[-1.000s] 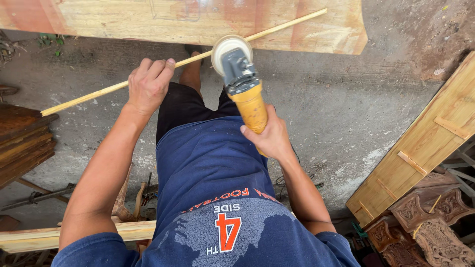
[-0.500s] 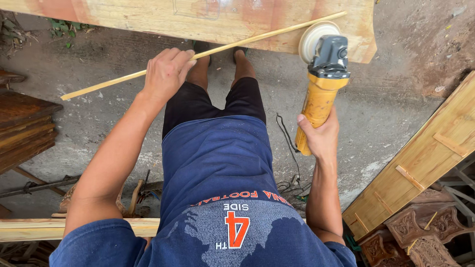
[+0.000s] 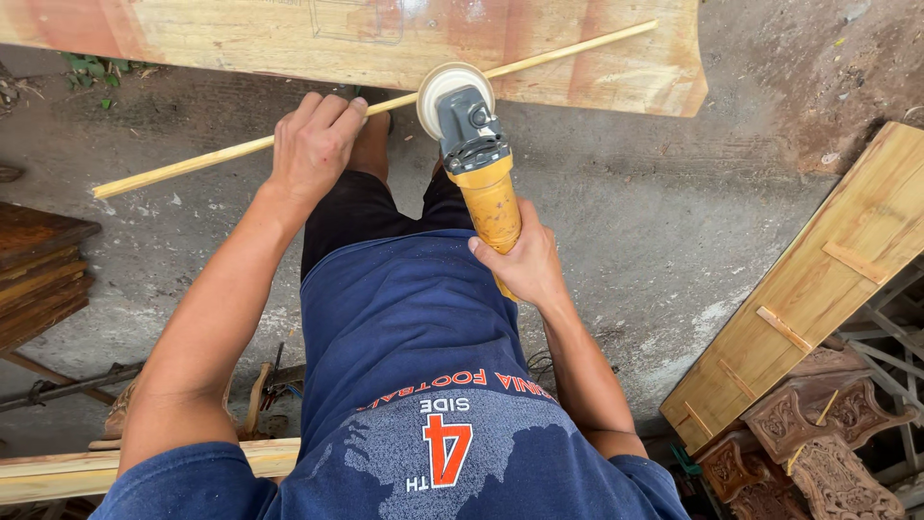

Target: The person sands a long thin wooden dowel with a handheld angle grinder, holding the rod against a wooden board with one hand while moving the spinning disc along its length. They reposition the rod and continue sanding different sections, briefly pausing to adjust the tool before resuming.

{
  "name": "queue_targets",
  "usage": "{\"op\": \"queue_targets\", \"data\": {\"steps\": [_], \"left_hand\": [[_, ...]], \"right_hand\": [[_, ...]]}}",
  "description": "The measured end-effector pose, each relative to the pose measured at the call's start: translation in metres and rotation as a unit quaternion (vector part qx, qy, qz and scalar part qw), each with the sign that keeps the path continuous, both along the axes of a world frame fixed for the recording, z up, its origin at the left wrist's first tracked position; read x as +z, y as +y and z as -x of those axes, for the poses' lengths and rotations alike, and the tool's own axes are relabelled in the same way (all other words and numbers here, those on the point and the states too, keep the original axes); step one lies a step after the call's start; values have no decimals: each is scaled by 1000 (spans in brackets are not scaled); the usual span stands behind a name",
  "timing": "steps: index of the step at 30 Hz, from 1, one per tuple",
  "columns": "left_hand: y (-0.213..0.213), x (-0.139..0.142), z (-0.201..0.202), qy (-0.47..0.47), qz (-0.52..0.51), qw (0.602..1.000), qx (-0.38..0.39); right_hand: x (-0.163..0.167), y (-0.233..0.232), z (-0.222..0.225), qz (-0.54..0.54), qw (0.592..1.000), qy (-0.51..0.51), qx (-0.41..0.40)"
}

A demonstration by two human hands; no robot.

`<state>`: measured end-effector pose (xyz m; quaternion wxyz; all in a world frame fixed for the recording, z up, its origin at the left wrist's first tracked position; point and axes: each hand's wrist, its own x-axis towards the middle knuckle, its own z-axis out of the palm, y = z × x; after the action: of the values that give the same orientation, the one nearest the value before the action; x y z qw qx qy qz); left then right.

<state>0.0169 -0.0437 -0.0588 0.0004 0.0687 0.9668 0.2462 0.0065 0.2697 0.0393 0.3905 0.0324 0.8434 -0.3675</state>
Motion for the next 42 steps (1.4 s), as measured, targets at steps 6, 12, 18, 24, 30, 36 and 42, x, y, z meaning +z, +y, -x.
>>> {"op": "queue_targets", "data": {"steps": [6, 12, 18, 24, 30, 36, 42], "left_hand": [[-21, 11, -22, -79, -58, 995, 36], [-55, 21, -38, -178, -78, 979, 61], [-62, 24, -41, -230, -72, 969, 61], [-65, 24, -44, -238, -48, 968, 65], [-75, 43, -38, -196, 2, 977, 83], [-53, 72, 12, -132, -11, 990, 51], [3, 77, 90, -20, 20, 1000, 4]], "right_hand": [[2, 61, 20, 11, 988, 11, -153], [7, 86, 23, -3, 982, 56, -182], [4, 36, 18, -46, 997, 1, -67], [0, 5, 20, -2, 1000, -6, 18], [-10, 48, 36, 47, 991, 27, -122], [3, 121, 39, 145, 940, 49, -304], [2, 151, 34, 194, 893, 69, -400]]}}
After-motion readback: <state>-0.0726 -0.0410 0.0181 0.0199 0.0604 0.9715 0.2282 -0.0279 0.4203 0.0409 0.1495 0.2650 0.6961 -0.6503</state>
